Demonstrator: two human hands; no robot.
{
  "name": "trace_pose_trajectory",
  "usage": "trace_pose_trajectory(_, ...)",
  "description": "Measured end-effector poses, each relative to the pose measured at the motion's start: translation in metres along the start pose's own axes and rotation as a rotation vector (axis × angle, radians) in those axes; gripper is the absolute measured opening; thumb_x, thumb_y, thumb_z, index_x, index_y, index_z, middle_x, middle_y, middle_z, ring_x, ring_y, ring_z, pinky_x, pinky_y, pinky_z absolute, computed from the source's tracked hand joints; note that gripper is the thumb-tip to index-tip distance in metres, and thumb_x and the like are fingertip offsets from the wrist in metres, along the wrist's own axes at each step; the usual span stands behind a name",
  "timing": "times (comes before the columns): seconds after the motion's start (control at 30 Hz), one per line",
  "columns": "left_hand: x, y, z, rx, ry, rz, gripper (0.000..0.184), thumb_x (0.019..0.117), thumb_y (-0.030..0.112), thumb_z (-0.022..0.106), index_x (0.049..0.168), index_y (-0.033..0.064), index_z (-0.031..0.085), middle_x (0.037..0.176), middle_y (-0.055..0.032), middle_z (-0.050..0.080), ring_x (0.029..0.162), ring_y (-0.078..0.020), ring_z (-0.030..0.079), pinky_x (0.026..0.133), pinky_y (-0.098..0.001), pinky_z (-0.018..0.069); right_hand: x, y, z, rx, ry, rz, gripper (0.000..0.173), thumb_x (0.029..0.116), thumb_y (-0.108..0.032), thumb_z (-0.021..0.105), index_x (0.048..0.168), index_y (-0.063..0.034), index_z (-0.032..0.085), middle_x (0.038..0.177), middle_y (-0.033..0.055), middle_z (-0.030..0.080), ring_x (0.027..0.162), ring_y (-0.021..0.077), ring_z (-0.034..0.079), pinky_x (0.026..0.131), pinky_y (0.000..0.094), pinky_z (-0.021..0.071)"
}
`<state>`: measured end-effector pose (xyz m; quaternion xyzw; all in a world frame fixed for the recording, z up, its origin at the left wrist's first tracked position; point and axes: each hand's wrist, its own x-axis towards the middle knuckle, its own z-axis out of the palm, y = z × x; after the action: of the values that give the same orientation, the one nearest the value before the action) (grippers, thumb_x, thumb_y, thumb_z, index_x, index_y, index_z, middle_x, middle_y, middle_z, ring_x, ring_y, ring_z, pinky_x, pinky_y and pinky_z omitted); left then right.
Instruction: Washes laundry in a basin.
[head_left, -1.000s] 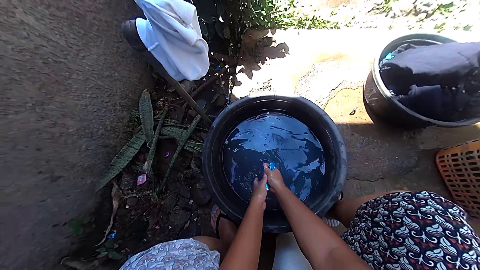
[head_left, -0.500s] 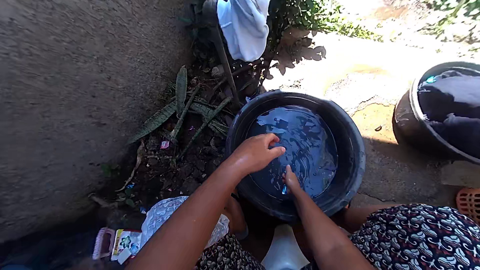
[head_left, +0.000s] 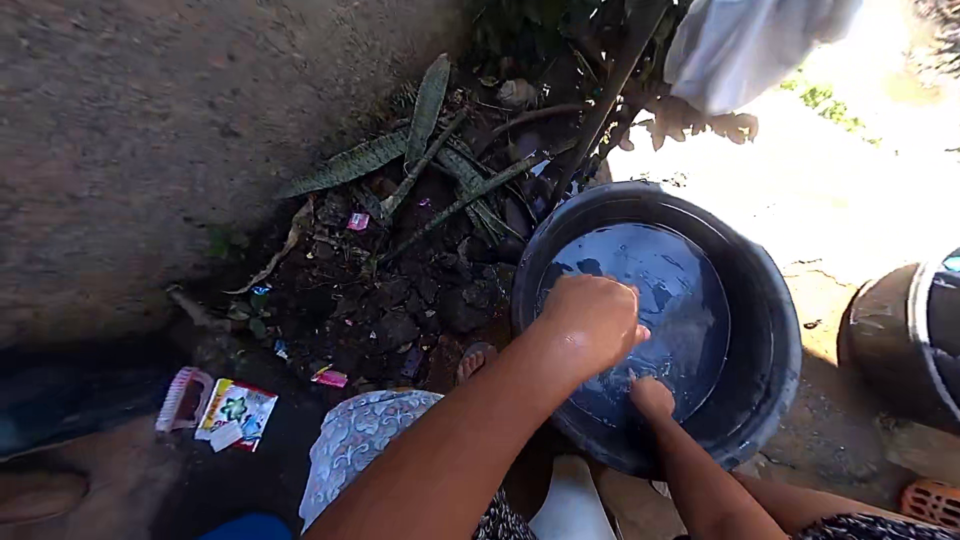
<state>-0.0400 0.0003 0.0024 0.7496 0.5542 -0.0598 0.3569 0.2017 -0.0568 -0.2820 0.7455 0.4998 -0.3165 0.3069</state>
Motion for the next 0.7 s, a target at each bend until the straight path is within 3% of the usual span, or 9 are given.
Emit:
trace_pose_trajectory(0.03, -0.003, -0.002, -0.004, -0.005, -0.02, 0.011, 0.05, 0.1039, 0.046, 0.056, 0.135, 0.0079, 0.063, 0.129, -0.0151, 0.065, 0.118, -0.0323, 0.063, 0.098, -0.0566, 0.0486, 0.002, 0.0, 0.003, -0.05, -0.029, 0.003, 0.059, 0.1098, -0.039, 0.034, 0.149, 0.0033, 0.045, 0.142, 0.0273, 0.057, 0.131, 0.0421, 0.057, 0.105, 0.0614, 0.0456)
trace_pose_trajectory(0.13, -0.007, -0.011, -0.014, -0.025, -0.026, 0.02, 0.052, 0.1048, 0.047, 0.054, 0.14, 0.009, 0.059, 0.133, -0.0143, 0.063, 0.122, -0.0314, 0.061, 0.103, -0.056, 0.0456, -0.001, -0.02, 0.014, -0.152, -0.18, -0.213, 0.058, 0.1041, -0.033, 0.053, 0.147, 0.0067, 0.047, 0.153, 0.0304, 0.044, 0.143, 0.0455, 0.042, 0.113, 0.064, 0.0376)
trace_pose_trajectory(0.2, -0.006, -0.02, -0.02, 0.003, 0.007, 0.012, 0.052, 0.1048, 0.046, 0.054, 0.14, 0.0081, 0.059, 0.132, -0.015, 0.063, 0.121, -0.0323, 0.061, 0.101, -0.0564, 0.0456, -0.004, -0.035, 0.017, 0.05, -0.212, -0.368, 0.077, 0.0956, -0.017, 0.066, 0.155, 0.0097, 0.025, 0.154, 0.0328, 0.04, 0.143, 0.0437, 0.042, 0.116, 0.0573, 0.0375)
trace_pose_trajectory(0.23, -0.006, -0.023, -0.023, 0.011, 0.027, 0.012, 0.051, 0.1047, 0.045, 0.055, 0.139, 0.007, 0.059, 0.13, -0.0157, 0.064, 0.12, -0.033, 0.061, 0.1, -0.0572, 0.0462, -0.001, -0.037, 0.018, 0.165, -0.198, -0.401, 0.081, 0.092, -0.009, 0.068, 0.156, 0.0059, 0.021, 0.149, 0.0323, 0.045, 0.138, 0.043, 0.049, 0.113, 0.0568, 0.0416)
trace_pose_trajectory(0.3, -0.006, -0.024, -0.025, 0.004, 0.059, 0.016, 0.052, 0.1048, 0.044, 0.055, 0.14, 0.0062, 0.058, 0.131, -0.0162, 0.064, 0.12, -0.0331, 0.061, 0.099, -0.0576, 0.0467, 0.004, -0.036, 0.014, 0.213, -0.159, -0.303, 0.076, 0.0921, -0.011, 0.071, 0.156, -0.0013, 0.03, 0.14, 0.0313, 0.055, 0.13, 0.0451, 0.056, 0.108, 0.0609, 0.0447)
trace_pose_trajectory(0.4, -0.005, -0.018, -0.029, -0.012, 0.079, 0.033, 0.05, 0.1043, 0.043, 0.056, 0.138, 0.0063, 0.059, 0.13, -0.0157, 0.064, 0.122, -0.0331, 0.061, 0.1, -0.058, 0.0463, 0.007, -0.044, 0.01, 0.057, -0.224, -0.301, 0.061, 0.0973, -0.017, 0.065, 0.151, 0.0014, 0.042, 0.145, 0.0287, 0.053, 0.136, 0.0428, 0.051, 0.113, 0.06, 0.0397)
trace_pose_trajectory(0.53, -0.007, -0.009, -0.03, -0.017, 0.051, 0.05, 0.05, 0.1044, 0.042, 0.057, 0.139, 0.0062, 0.059, 0.132, -0.0162, 0.063, 0.123, -0.0342, 0.06, 0.101, -0.0598, 0.0455, -0.003, -0.053, 0.009, 0.384, -0.192, -0.357, 0.07, 0.0938, -0.003, 0.064, 0.154, 0.007, 0.031, 0.149, 0.0316, 0.046, 0.137, 0.041, 0.049, 0.113, 0.0554, 0.0409)
trace_pose_trajectory(0.63, -0.008, -0.007, -0.031, -0.026, 0.066, 0.067, 0.049, 0.1051, 0.041, 0.056, 0.141, 0.0074, 0.059, 0.133, -0.0159, 0.063, 0.124, -0.0338, 0.06, 0.1, -0.0602, 0.045, -0.028, -0.067, -0.013, 0.808, -0.199, -0.313, 0.054, 0.1006, -0.005, 0.06, 0.151, -0.0039, 0.04, 0.127, 0.0188, 0.061, 0.106, 0.0237, 0.063, 0.09, 0.0427, 0.0527)
trace_pose_trajectory(0.7, -0.01, -0.009, -0.032, -0.023, 0.074, 0.08, 0.047, 0.1051, 0.04, 0.056, 0.14, 0.0076, 0.059, 0.132, -0.0155, 0.064, 0.124, -0.0333, 0.059, 0.101, -0.0599, 0.0446, -0.04, -0.072, -0.028, 0.872, -0.218, -0.347, 0.038, 0.1061, -0.008, 0.051, 0.144, -0.0016, 0.048, 0.108, 0.011, 0.062, 0.088, 0.0141, 0.059, 0.079, 0.033, 0.0506)
